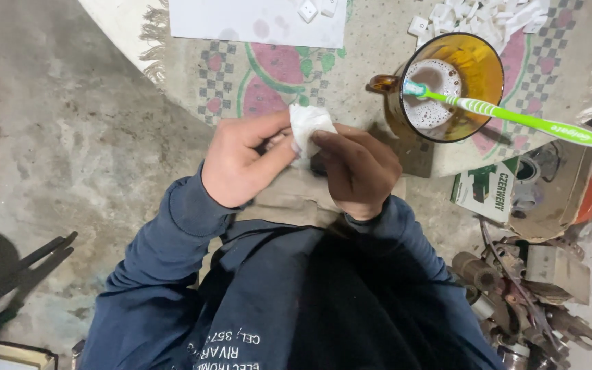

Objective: Cleaning individual keyboard keycaps using a toothbrush and a cup of soapy water.

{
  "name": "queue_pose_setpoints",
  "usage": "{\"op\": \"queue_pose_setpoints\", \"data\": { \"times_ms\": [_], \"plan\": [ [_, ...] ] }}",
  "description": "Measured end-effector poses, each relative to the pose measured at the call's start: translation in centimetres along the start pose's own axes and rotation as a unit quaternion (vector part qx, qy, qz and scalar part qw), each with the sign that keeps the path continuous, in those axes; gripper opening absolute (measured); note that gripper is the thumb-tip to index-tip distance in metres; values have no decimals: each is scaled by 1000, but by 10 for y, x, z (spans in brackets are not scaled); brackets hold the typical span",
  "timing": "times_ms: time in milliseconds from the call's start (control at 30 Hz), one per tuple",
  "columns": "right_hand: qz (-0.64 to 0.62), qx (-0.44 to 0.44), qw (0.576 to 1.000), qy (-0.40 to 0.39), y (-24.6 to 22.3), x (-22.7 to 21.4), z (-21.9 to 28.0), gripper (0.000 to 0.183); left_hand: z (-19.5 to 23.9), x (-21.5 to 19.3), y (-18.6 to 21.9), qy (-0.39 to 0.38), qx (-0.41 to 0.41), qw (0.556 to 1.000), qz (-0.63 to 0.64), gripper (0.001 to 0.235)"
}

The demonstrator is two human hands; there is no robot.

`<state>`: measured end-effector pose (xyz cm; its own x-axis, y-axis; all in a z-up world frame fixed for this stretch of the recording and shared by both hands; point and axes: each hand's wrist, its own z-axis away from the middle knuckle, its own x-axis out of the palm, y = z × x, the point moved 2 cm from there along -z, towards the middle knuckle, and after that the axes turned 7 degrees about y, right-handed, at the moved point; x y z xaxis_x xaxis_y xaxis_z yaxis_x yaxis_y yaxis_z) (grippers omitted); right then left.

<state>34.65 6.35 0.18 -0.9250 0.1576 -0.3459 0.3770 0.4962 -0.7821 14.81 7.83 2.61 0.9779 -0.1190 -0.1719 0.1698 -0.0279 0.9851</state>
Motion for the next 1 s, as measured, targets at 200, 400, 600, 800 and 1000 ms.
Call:
{"op": "queue_pose_setpoints", "data": {
  "times_ms": [200,400,600,800,1000],
  "plan": [
    [41,-49,998,-7,-7,0,-7,24,2,1,-2,-14,41,998,-37,35],
    [57,-74,995,-37,-10,2,-11,25,2,1,-9,-25,32,999,-13,30],
    [44,-68,996,-26,-5,-1,-8,25,-2,1,-19,-60,-12,997,47,26],
    [-15,64,997,33,8,-16,1,23,1,0,-34,-69,-56,979,183,33],
    [48,-55,997,8,-1,-3,-9,27,6,0,-44,-85,-109,950,281,36]
  ]
}}
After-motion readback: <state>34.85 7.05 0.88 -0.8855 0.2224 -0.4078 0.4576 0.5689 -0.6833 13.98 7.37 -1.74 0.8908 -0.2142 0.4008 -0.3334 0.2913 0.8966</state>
